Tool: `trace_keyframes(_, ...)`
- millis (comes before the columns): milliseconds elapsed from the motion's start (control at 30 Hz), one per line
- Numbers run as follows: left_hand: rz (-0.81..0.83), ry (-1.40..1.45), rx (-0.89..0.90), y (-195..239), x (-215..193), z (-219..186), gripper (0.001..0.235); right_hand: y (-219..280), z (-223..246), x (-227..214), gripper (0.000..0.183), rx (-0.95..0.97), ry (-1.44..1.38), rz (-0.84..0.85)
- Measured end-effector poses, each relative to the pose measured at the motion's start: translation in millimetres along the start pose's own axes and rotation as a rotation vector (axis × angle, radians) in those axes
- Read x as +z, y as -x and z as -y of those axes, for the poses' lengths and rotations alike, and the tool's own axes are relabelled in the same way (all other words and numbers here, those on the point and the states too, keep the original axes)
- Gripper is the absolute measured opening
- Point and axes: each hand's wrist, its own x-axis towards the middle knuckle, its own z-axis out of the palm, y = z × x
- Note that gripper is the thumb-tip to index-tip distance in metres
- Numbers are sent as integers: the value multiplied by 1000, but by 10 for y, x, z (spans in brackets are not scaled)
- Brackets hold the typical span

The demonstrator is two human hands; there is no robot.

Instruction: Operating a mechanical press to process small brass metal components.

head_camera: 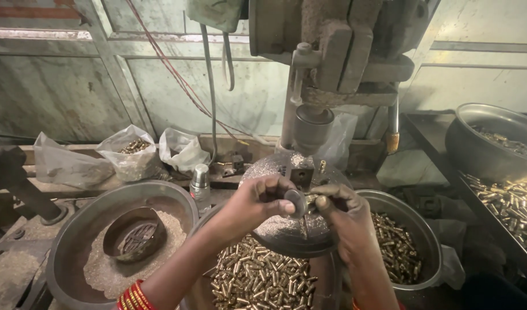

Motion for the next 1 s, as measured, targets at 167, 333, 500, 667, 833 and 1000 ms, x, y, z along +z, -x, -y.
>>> trace_keyframes(167, -8, 56, 96, -9, -11, 22, 22, -63, -3, -79, 13, -5, 102, -175)
trace_keyframes(333, 38, 72, 78, -50, -6, 97, 23, -73, -16, -92, 19, -4, -3, 0)
trace_keyframes(500, -73, -140, 73, -71, 5, 141, 21, -70, 1, -64, 19, -58, 93, 10)
trace_keyframes(667, -284, -521, 151, -36, 60, -118, 24, -84, -97, -66, 26, -2, 151, -281)
trace_keyframes(833, -267, -546, 270, -70, 153, -150, 24, -5, -61, -51, 20, -149, 216, -198)
trace_keyframes(1000, -304, -702, 284, -119, 290, -24, 29, 26, 44, 25, 22, -95, 304, -224)
